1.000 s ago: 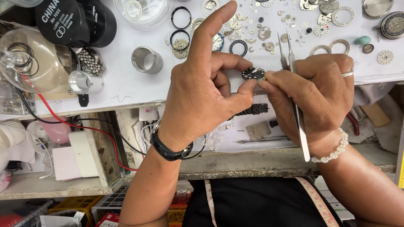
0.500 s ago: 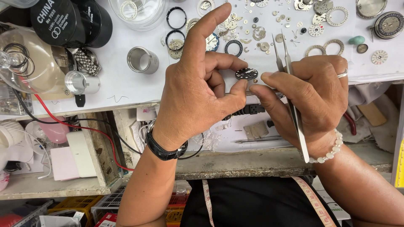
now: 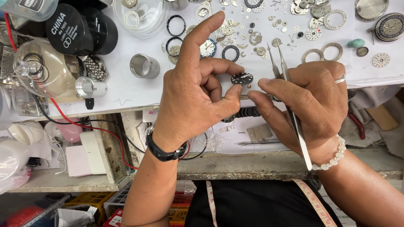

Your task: Repairing a watch movement by using tweezers to adjust or clean internal components at a workbench.

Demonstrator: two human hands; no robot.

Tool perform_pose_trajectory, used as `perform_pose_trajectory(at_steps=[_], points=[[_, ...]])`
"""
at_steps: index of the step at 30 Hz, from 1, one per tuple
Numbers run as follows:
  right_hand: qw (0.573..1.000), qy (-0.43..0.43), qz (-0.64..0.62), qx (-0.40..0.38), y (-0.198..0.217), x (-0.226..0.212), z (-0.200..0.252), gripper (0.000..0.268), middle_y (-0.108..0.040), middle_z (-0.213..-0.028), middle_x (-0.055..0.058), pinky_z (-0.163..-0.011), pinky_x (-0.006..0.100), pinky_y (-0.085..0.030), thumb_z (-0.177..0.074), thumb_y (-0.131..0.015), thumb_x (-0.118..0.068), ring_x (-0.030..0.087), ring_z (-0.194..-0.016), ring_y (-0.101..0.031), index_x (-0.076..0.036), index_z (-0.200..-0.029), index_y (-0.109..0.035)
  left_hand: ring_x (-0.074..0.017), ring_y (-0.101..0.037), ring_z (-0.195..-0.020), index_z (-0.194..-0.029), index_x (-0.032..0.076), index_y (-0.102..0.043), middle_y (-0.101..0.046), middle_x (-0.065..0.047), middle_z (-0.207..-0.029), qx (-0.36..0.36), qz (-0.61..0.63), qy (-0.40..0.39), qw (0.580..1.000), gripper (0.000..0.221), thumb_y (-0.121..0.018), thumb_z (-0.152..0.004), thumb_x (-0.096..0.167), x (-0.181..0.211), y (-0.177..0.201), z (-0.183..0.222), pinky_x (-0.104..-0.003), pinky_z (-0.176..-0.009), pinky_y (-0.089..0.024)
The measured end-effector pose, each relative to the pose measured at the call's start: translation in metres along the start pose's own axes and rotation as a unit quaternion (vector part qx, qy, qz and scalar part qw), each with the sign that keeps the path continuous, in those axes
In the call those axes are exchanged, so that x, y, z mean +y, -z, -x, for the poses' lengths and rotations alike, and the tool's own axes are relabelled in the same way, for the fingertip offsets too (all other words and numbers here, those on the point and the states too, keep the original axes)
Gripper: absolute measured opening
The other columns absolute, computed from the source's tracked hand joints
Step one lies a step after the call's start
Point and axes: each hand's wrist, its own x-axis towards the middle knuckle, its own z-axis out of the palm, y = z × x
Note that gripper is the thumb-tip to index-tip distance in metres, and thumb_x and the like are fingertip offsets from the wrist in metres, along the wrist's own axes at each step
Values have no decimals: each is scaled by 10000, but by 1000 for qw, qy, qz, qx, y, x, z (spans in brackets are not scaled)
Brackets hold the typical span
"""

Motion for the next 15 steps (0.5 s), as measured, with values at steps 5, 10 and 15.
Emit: perform_pose_trajectory(at_steps=[5,10,15], points=[[1000,-13,-6,-21,4,-1,-1,208,-547,-930,138,-834,431,-405,-1036,-900,-83,306,-857,-567,-15,-1145,-737,9,-552,-509,-1558,250,-309,-861,20,-1047,11,-16,-6,1000,858,-808,-876,100,0,-2,-1,-142,-626,-586],[1000,-8,-12,-15,3,-1,-3,190,-545,-921,138,-829,435,-415,-1031,-892,-51,319,-874,-554,-13,-1145,-746,8,-547,-500,-1543,253,-327,-853,34,-1024,16,-18,15,1000,852,-799,-848,113,6,-4,-1,-139,-629,-584],[1000,11,9,9,-3,-2,-5,93,-569,-892,116,-832,441,-427,-1012,-846,-6,309,-843,-556,-51,-1060,-779,4,-555,-513,-1547,268,-328,-850,40,-1034,15,-14,21,1000,862,-809,-846,129,6,-3,1,-139,-634,-584]])
